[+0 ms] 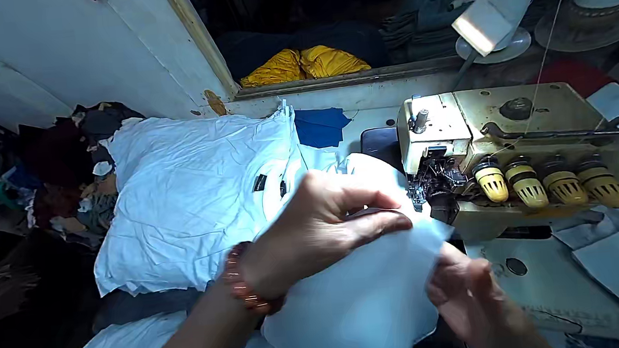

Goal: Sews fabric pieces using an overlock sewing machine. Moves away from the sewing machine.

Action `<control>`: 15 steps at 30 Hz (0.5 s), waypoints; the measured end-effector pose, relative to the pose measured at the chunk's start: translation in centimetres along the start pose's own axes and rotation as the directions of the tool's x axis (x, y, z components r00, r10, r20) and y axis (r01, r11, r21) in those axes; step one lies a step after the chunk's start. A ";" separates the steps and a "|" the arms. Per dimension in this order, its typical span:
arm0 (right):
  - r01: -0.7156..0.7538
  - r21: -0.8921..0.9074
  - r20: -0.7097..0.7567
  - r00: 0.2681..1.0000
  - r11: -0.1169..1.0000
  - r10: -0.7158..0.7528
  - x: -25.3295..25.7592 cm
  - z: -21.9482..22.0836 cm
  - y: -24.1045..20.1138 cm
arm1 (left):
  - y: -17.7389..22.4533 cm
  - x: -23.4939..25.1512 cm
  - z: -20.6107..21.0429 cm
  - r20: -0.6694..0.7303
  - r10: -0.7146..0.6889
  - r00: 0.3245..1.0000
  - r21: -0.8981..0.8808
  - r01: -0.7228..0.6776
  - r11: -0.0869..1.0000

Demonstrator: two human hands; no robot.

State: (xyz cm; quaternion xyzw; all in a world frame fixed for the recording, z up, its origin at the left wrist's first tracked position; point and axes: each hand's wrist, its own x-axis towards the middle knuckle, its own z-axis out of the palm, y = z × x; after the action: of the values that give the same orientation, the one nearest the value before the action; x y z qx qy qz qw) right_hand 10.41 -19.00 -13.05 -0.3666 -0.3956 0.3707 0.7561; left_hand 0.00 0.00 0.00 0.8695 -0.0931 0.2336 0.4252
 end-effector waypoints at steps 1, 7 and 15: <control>-0.027 0.033 -0.072 0.997 0.999 0.029 0.0 0.0 1.0 | -1.8 0.0 1.3 0.005 -0.059 0.998 0.044 0.059 0.997; -0.128 -0.332 -0.331 0.944 0.935 0.012 -1.4 0.6 2.6 | -6.8 0.2 5.0 0.004 -0.237 0.972 -0.025 0.237 0.971; -0.043 -0.724 -0.413 0.826 0.688 -0.383 -2.6 -1.3 5.6 | -9.2 2.4 6.8 0.031 -0.300 0.953 0.107 0.296 0.949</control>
State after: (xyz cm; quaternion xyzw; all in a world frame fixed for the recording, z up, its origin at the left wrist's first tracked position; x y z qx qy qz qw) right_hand 8.93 -19.01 -19.24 -0.6751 -0.3135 -0.0024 0.6678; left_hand 7.65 0.49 -8.77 0.8993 0.0412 0.1506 0.4086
